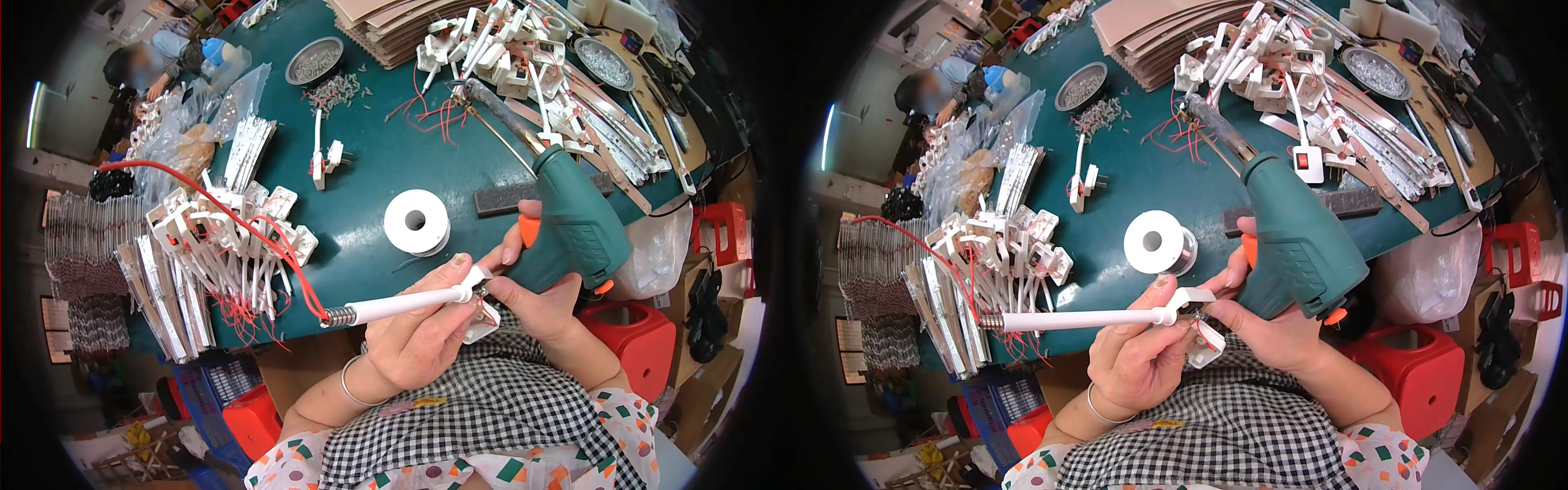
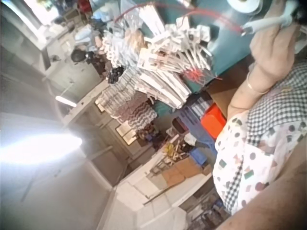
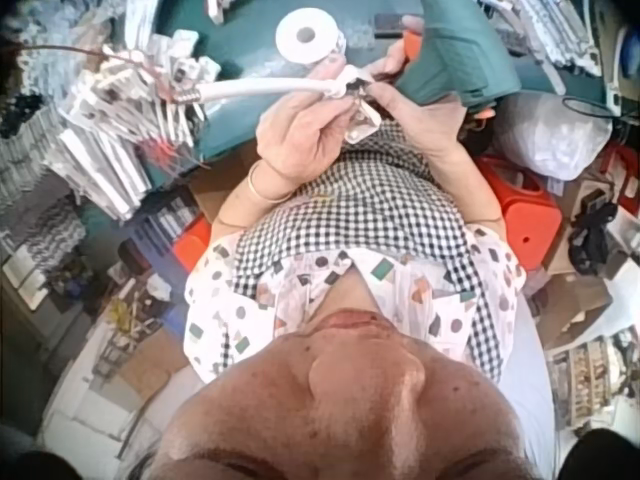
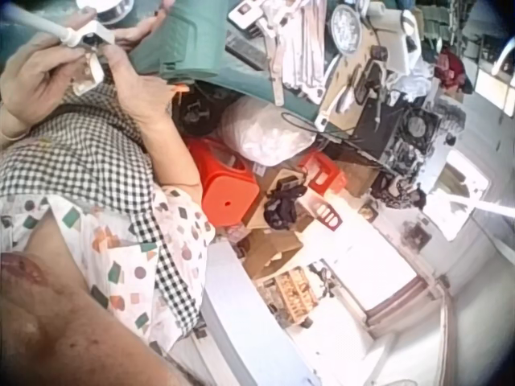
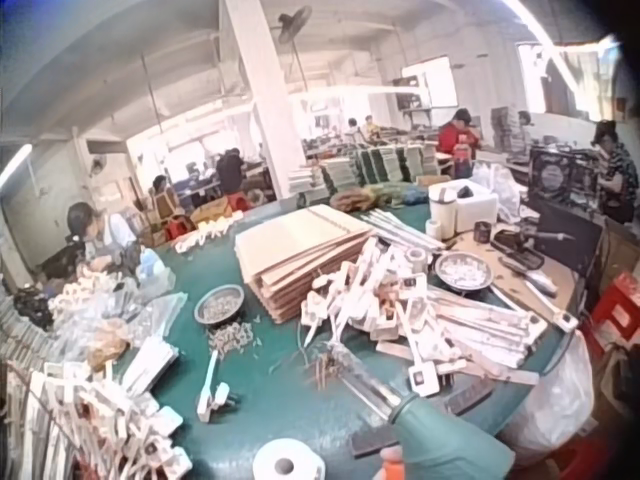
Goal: The person assembles electrical components for light fixtures by hand, joining electrical wiring and white sleeving to plastic fixture housings. The components are secured using a hot glue gun and a soldering iron.
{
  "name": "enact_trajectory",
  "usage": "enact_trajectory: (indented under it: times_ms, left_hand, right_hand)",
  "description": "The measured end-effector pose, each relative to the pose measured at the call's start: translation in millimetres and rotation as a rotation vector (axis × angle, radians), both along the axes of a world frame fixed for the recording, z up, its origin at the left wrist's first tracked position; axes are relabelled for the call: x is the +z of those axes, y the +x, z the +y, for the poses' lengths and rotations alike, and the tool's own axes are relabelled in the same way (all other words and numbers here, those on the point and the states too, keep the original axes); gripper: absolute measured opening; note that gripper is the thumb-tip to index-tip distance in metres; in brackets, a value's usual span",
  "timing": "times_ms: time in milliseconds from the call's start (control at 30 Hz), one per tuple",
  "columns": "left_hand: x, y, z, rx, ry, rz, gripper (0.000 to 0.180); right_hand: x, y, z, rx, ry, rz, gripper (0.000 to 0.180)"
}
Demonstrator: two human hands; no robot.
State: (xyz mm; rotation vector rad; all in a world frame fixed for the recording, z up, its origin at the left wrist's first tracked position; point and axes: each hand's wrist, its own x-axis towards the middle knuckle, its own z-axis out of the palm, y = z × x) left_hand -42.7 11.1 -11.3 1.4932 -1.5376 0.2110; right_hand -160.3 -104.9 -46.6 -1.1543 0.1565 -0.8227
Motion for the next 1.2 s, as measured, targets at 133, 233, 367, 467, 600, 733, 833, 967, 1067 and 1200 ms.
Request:
enact_trajectory:
  times_ms: [133,233,367,467,600,733,833,967,1067,1200]
  left_hand:
    - [-1.1,1.1,0.0,-0.007,-0.002,-0.011,0.023]
    - [-2.4,1.0,1.7,0.001,0.025,0.009,0.021]
    - [3.6,9.7,12.2,0.071,0.071,0.094,0.017]
    - [18.7,19.9,30.8,0.085,0.214,0.101,0.016]
    - [45.6,17.3,43.8,-0.076,0.025,-0.097,0.021]
    - [60.4,32.3,13.2,0.223,0.335,-0.427,0.038]
    - [42.6,43.8,13.3,0.106,0.371,-0.403,0.030]
    - [43.6,40.2,31.0,0.112,0.309,-0.310,0.023]
    - [56.5,61.1,51.5,0.279,0.248,-0.200,0.023]
    - [85.2,111.3,83.0,0.676,0.047,-0.151,0.019]
  right_hand:
    - [4.2,2.9,4.4,-0.098,0.105,0.015,0.074]
    - [3.1,3.2,3.2,-0.132,0.096,0.013,0.075]
    - [-5.4,-2.0,-9.0,-0.117,-0.013,-0.023,0.073]
    - [-4.8,-5.7,-14.6,-0.153,-0.021,0.022,0.073]
    - [-1.6,-6.7,-12.1,-0.144,0.010,0.042,0.074]
    - [-1.5,-7.1,-12.0,-0.149,0.017,0.086,0.074]
    - [-4.7,-3.9,-12.2,-0.205,0.033,0.075,0.075]
    - [0.9,-6.3,-5.6,-0.249,0.031,0.053,0.080]
    - [4.2,-4.1,-11.8,-0.303,-0.048,0.063,0.082]
    - [-0.9,-11.2,-21.9,-0.352,-0.065,0.051,0.076]
